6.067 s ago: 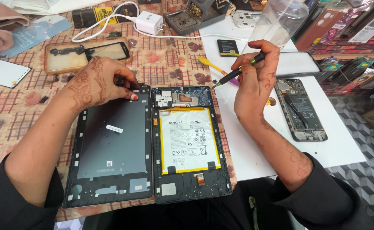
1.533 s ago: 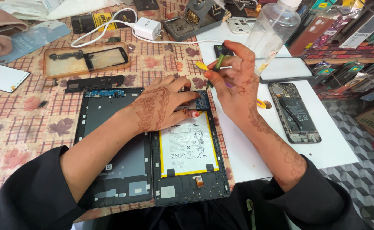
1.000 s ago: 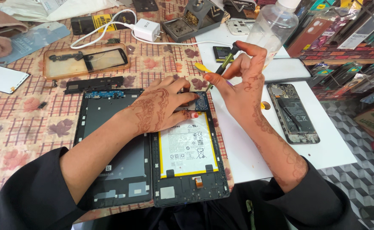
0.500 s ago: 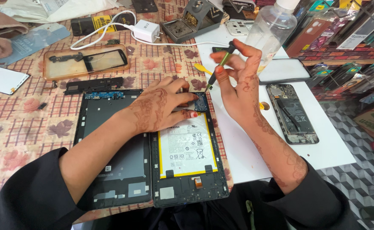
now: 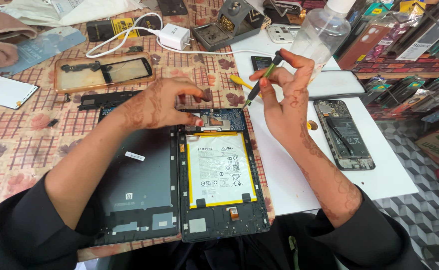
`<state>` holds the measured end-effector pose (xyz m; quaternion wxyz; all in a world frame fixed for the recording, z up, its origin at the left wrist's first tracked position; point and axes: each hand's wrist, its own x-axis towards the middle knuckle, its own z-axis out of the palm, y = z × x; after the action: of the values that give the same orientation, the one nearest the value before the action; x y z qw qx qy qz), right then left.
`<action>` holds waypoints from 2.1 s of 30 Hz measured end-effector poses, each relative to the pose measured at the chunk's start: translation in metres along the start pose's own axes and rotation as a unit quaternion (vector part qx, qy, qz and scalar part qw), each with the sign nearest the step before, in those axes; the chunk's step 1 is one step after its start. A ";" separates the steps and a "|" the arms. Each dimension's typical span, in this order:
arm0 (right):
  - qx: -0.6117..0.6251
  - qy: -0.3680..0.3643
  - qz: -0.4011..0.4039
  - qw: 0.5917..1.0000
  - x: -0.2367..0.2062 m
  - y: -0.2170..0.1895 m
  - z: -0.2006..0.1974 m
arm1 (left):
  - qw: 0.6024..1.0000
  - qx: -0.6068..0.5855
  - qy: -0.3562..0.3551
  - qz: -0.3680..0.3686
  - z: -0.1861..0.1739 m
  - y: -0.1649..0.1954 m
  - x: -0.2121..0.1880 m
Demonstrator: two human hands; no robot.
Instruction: The person uses a screwdriver to remove screws from a disassembled Samsung tablet. They then detach a small circuit board and place it on the table, continuing to unscrew components from the tablet chassis.
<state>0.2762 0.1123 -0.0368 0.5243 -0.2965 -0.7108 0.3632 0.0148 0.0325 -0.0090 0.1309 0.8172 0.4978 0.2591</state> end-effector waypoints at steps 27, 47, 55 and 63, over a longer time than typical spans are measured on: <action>-0.116 0.005 -0.183 0.976 -0.001 -0.012 0.002 | 0.997 0.056 -0.023 -0.056 -0.009 -0.002 -0.001; -0.097 0.024 -0.179 0.979 -0.001 0.006 -0.002 | 0.992 0.011 -0.030 -0.125 -0.009 0.003 0.000; -0.140 0.018 -0.184 0.973 -0.003 0.007 -0.006 | 0.992 0.009 -0.027 -0.121 -0.009 0.004 0.001; -0.130 -0.029 -0.191 0.972 0.000 0.007 0.001 | 0.992 0.025 -0.032 -0.117 -0.010 0.004 -0.001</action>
<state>0.2758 0.1158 -0.0426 0.5203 -0.2104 -0.8103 0.1690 0.0116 0.0295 0.0009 0.1557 0.7644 0.5916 0.2038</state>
